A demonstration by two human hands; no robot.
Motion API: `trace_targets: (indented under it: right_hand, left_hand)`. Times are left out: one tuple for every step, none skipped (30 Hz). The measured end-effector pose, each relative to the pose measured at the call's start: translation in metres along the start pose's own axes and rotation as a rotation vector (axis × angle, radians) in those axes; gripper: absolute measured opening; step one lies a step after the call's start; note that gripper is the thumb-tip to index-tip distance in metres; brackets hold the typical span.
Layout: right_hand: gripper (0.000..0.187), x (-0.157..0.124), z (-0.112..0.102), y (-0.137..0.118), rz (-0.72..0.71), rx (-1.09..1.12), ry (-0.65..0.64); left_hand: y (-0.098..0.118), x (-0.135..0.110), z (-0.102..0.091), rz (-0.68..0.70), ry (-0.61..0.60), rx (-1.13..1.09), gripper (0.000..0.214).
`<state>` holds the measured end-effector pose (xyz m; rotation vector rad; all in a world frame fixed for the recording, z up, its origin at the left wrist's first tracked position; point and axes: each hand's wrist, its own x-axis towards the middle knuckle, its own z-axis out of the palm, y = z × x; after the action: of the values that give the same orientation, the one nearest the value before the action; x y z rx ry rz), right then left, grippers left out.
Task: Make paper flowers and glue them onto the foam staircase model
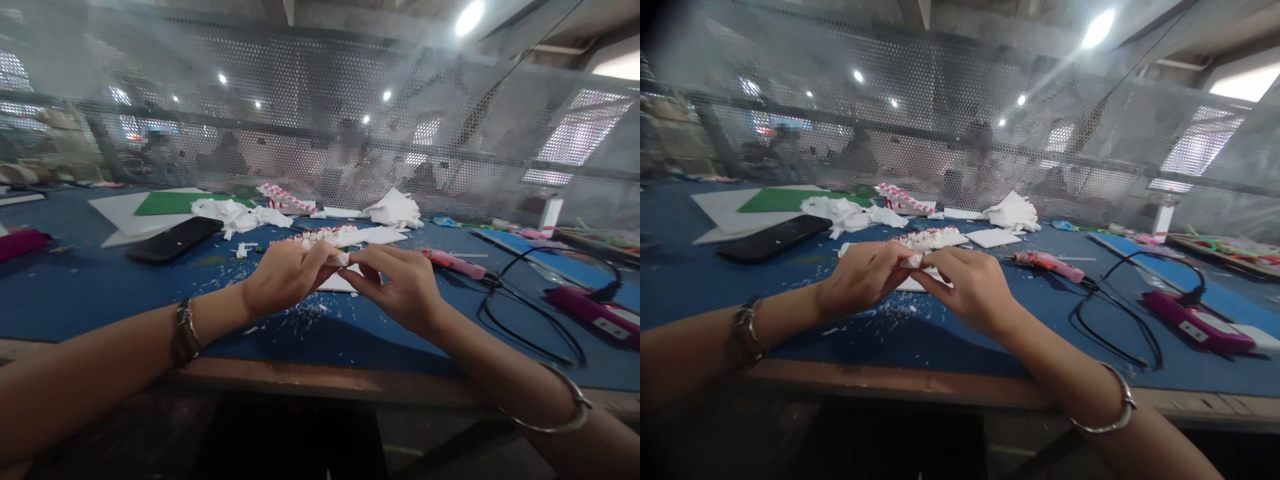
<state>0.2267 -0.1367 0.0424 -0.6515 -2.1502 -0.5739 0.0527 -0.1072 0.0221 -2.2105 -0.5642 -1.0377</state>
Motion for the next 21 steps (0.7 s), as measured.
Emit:
trace_targets:
  right_hand:
    - [0.014, 0.0005, -0.0004, -0.0004, -0.002, 0.005, 0.006]
    - [0.014, 0.001, -0.0008, -0.0008, -0.006, 0.009, 0.008]
    - [0.013, 0.0014, -0.0013, -0.0011, -0.008, 0.01, 0.008]
    - [0.013, 0.0019, -0.0017, -0.0014, -0.009, 0.007, 0.007]
    - [0.014, 0.0022, -0.002, -0.0016, -0.007, 0.002, 0.005]
    - [0.014, 0.0024, -0.0024, -0.0018, -0.006, -0.005, 0.006]
    - [0.014, 0.0024, -0.0026, -0.0018, -0.006, -0.013, 0.008]
    - [0.014, 0.0024, -0.0029, -0.0018, -0.008, -0.019, 0.009]
    - [0.013, 0.0022, -0.003, -0.0017, -0.013, -0.025, 0.012]
    - [0.013, 0.0019, -0.0032, -0.0016, -0.019, -0.028, 0.013]
    - [0.013, 0.0015, -0.0032, -0.0015, -0.025, -0.031, 0.013]
    - [0.012, 0.001, -0.0031, -0.0013, -0.03, -0.033, 0.012]
    - [0.011, 0.0006, -0.0029, -0.0011, -0.034, -0.033, 0.012]
    - [0.011, 0.0003, -0.0026, -0.0008, -0.037, -0.032, 0.011]
    - [0.01, 0.0, -0.0022, -0.0005, -0.039, -0.032, 0.013]
    - [0.01, -0.0001, -0.0019, -0.0002, -0.041, -0.031, 0.015]
    - [0.01, -0.0002, -0.0017, 0.0002, -0.04, -0.032, 0.015]
    - [0.009, -0.0001, -0.0016, 0.0004, -0.04, -0.034, 0.015]
    - [0.009, 0.0, -0.0017, 0.0006, -0.038, -0.036, 0.013]
    - [0.009, 0.0002, -0.002, 0.0006, -0.035, -0.039, 0.011]
    - [0.009, 0.0002, -0.0023, 0.0006, -0.034, -0.041, 0.012]
  left_hand:
    - [0.0003, 0.0001, 0.0001, 0.001, 0.003, -0.003, 0.027]
    - [0.0005, 0.0003, 0.0001, 0.003, 0.004, -0.006, 0.026]
    - [0.0007, 0.0004, 0.0, 0.005, 0.006, -0.007, 0.027]
    - [0.0008, 0.0005, -0.0001, 0.007, 0.01, -0.005, 0.027]
    - [0.0008, 0.0006, -0.0003, 0.009, 0.015, -0.003, 0.027]
    - [0.0008, 0.0007, -0.0004, 0.012, 0.018, 0.001, 0.027]
    - [0.0007, 0.0008, -0.0004, 0.017, 0.021, 0.004, 0.027]
    - [0.0006, 0.0009, -0.0004, 0.023, 0.023, 0.008, 0.027]
    - [0.0006, 0.001, -0.0002, 0.028, 0.022, 0.01, 0.027]
    - [0.0005, 0.0011, 0.0, 0.033, 0.017, 0.011, 0.027]
    - [0.0005, 0.0013, 0.0002, 0.036, 0.012, 0.014, 0.027]
    - [0.0005, 0.0014, 0.0005, 0.038, 0.009, 0.019, 0.027]
    - [0.0005, 0.0016, 0.0008, 0.039, 0.007, 0.024, 0.027]
    - [0.0006, 0.0017, 0.0009, 0.04, 0.008, 0.031, 0.027]
    - [0.0006, 0.0017, 0.0009, 0.04, 0.007, 0.037, 0.027]
    - [0.0006, 0.0017, 0.0009, 0.039, 0.005, 0.041, 0.027]
    - [0.0005, 0.0016, 0.0007, 0.038, 0.003, 0.04, 0.027]
    - [0.0004, 0.0014, 0.0005, 0.038, 0.0, 0.036, 0.028]
    - [0.0003, 0.0013, 0.0002, 0.039, -0.002, 0.033, 0.028]
    - [0.0001, 0.0011, -0.0001, 0.039, -0.002, 0.032, 0.029]
    - [0.0001, 0.001, -0.0003, 0.037, 0.002, 0.034, 0.029]
